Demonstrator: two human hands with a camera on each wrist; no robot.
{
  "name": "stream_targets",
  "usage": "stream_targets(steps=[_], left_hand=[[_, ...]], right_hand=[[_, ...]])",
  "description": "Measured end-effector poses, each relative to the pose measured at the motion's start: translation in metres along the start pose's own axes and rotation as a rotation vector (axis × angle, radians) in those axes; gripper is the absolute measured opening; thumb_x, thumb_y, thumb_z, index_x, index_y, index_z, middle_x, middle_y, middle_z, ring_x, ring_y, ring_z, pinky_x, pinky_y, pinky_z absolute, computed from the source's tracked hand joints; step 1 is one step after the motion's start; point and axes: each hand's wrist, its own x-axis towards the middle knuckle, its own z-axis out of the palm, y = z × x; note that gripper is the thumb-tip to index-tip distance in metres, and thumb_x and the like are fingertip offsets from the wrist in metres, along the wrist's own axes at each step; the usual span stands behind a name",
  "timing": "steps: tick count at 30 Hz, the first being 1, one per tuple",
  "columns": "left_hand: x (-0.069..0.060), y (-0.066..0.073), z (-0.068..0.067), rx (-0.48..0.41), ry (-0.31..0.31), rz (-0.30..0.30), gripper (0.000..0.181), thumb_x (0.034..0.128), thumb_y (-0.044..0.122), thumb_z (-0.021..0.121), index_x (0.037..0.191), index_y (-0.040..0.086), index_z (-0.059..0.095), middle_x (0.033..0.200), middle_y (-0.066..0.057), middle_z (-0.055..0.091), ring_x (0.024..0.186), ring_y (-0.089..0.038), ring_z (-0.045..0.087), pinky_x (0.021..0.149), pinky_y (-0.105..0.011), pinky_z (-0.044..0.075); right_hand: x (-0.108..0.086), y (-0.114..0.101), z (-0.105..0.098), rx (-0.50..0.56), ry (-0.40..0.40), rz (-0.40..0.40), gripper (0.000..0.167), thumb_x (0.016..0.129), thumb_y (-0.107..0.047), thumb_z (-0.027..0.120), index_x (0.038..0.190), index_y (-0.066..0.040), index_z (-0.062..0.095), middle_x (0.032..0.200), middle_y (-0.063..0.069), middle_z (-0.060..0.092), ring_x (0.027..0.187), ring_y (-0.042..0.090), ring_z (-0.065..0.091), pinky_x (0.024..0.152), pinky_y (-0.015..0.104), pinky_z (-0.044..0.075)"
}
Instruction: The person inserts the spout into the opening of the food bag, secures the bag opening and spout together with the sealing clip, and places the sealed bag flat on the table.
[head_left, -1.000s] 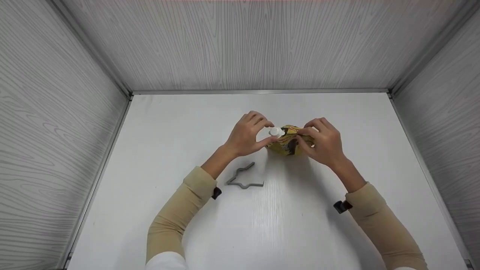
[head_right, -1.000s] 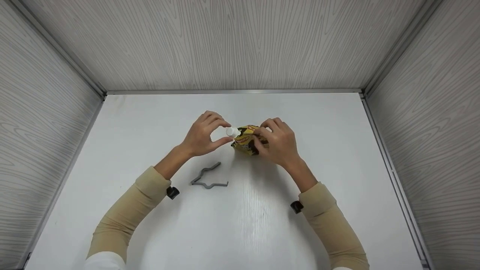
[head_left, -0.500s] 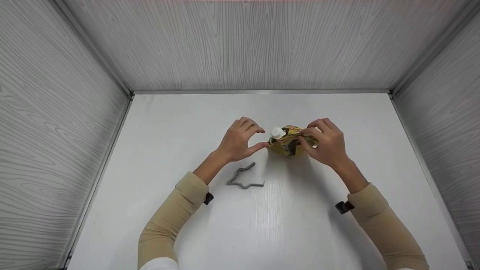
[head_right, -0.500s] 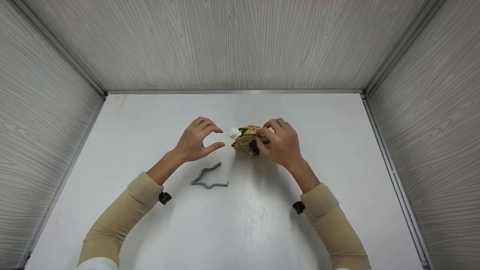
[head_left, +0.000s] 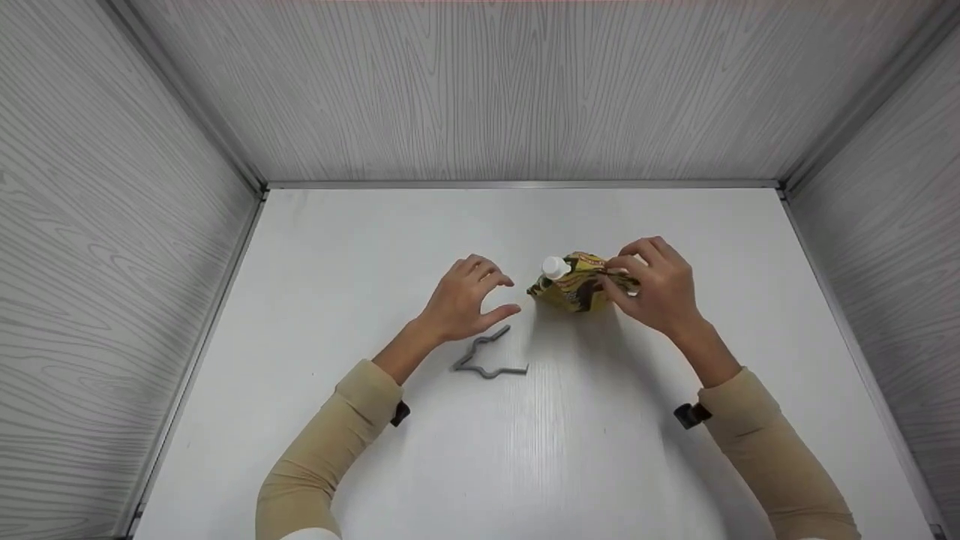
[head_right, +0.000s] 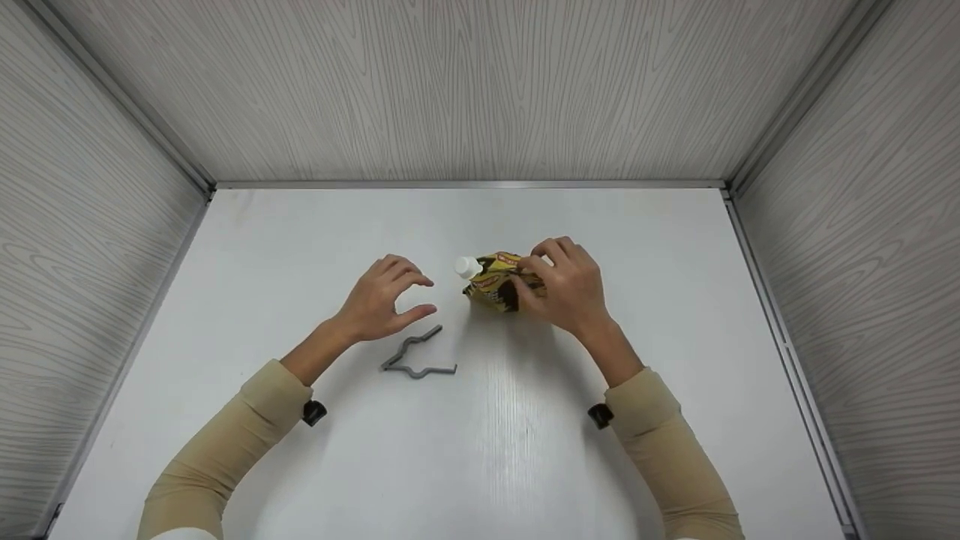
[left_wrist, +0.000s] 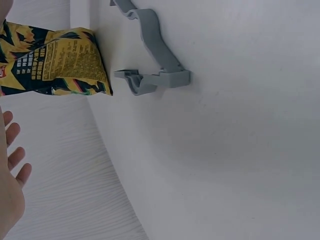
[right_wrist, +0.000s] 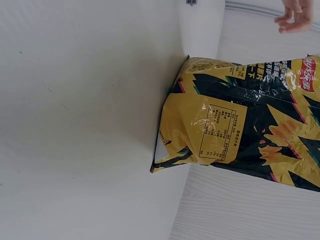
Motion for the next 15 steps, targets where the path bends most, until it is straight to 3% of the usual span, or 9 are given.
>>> stream_targets(steps=[15], left_hand=[[-0.033,-0.004,0.011,0.020,-0.077,-0.035,0.040,0.0976,0.052,0.072,0.115,0.016,0.073,0.113,-0.002,0.071,0.114,-0.022,0.063,0.099,-0.039,0.053]], right_hand=[[-0.001,0.004,-0.004,-0.010,-0.003,-0.009,0.018,0.082,-0.017,0.090,0.089,-0.006,0.077,0.091,0.014,0.069,0.085,0.034,0.066,0.071,0.051,0.057]])
